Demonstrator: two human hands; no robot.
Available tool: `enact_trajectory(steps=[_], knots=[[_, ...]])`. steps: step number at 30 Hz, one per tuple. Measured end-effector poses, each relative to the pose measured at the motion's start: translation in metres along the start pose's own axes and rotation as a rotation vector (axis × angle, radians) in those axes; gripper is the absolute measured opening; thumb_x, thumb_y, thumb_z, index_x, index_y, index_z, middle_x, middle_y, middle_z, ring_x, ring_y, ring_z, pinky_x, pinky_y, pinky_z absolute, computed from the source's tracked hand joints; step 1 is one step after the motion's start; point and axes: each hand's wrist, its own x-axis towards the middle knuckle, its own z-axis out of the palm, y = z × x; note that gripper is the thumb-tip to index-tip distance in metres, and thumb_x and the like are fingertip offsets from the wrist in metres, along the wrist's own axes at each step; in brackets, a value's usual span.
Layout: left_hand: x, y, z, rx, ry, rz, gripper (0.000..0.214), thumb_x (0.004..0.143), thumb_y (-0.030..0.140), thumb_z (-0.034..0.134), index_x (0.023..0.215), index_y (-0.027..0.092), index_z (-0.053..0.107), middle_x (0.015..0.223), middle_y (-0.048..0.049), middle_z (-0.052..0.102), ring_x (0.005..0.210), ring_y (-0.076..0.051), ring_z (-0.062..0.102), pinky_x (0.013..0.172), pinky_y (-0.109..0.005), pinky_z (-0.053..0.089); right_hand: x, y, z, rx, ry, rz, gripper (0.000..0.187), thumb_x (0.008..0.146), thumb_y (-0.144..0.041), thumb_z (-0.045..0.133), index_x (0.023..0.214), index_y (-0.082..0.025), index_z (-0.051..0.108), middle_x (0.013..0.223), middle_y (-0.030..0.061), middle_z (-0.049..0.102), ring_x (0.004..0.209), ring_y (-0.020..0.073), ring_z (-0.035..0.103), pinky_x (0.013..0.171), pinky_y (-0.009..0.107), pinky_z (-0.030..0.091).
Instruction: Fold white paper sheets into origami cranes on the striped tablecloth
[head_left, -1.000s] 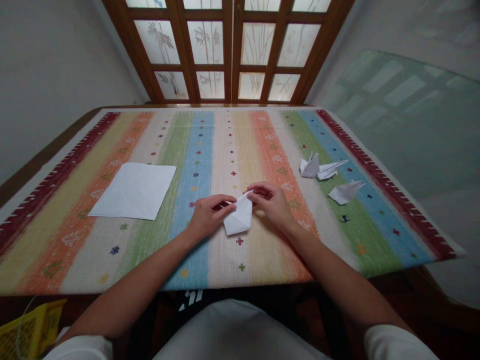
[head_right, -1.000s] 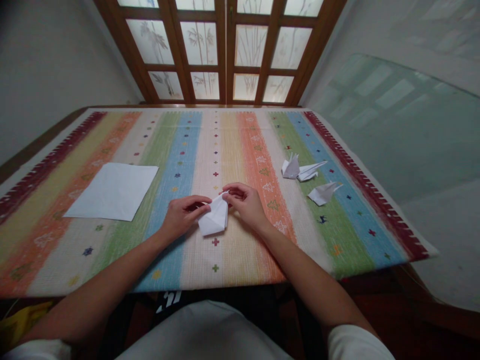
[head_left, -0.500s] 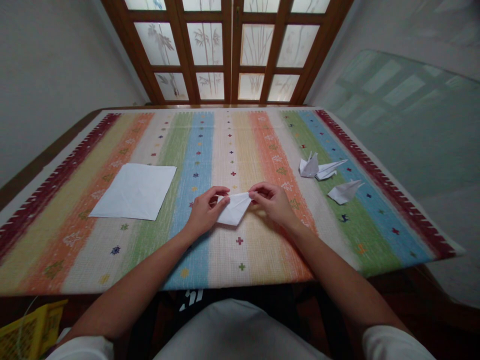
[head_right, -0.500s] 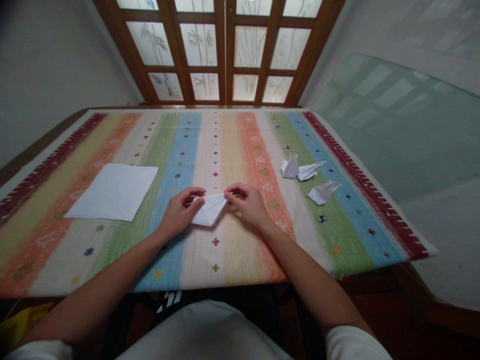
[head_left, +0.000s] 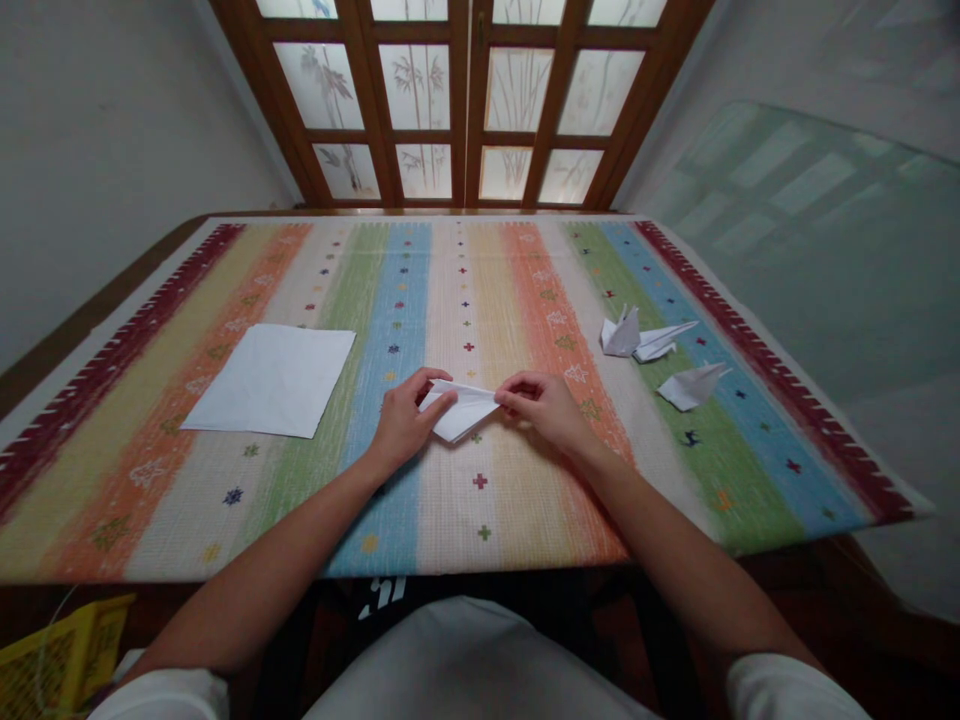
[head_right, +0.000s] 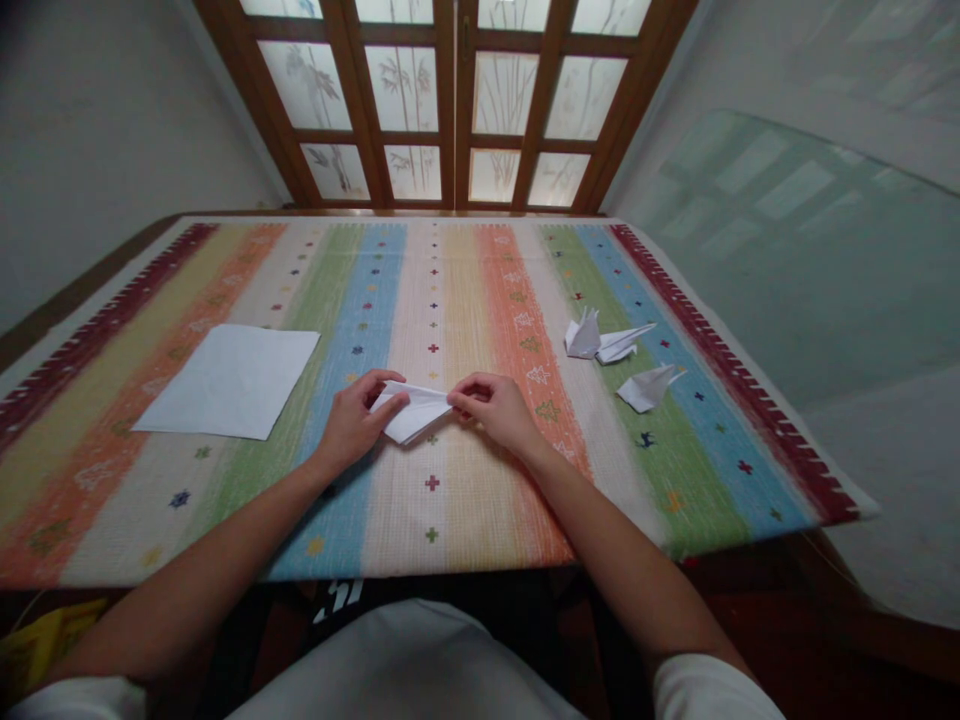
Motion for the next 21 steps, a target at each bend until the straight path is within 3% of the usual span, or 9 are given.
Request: enact_trajectory(steps=[9, 17, 21], knots=[[-0.0011, 0.0030, -0.0009, -0.039, -0.042, 0.018, 0.023, 0.094, 0.041, 0.068, 0.104, 0.020, 0.072, 0.076, 0.0011, 0.069, 0.065, -0.014, 0.061, 0.060, -0.024, 0.045, 0.0011, -0.0007, -0.0020, 0.012, 0.068, -0.089, 0.035, 0.068, -0.046, 0.093, 0.078, -0.021, 0.071, 0.073, 0.0020, 0.071, 0.067, 0.0172, 0.067, 0.064, 0.031, 0.054], [-0.0011, 0.0020, -0.0016, -0.032, -0.009, 0.036, 0.021, 0.095, 0.040, 0.067, 0.097, 0.020, 0.073, 0.082, -0.0011, 0.073, 0.069, -0.015, 0.063, 0.061, -0.025, 0.047, 0.0012, 0.0005, -0.0036, -0.022, -0.012, -0.050, 0.032, 0.073, -0.048, 0.090, 0.081, -0.021, 0.075, 0.073, 0.0032, 0.073, 0.065, 0.0165, 0.066, 0.061, 0.030, 0.054], [-0.0008, -0.0003, -0.0011, -0.016, -0.014, 0.030, 0.018, 0.096, 0.038, 0.065, 0.104, 0.022, 0.068, 0.083, 0.0005, 0.069, 0.068, -0.015, 0.061, 0.062, -0.025, 0.047, 0.0018, 0.0024, -0.0030, -0.040, -0.016, -0.036, 0.032, 0.073, -0.048, 0.090, 0.078, -0.021, 0.074, 0.071, 0.0034, 0.072, 0.063, 0.0161, 0.065, 0.059, 0.029, 0.052]])
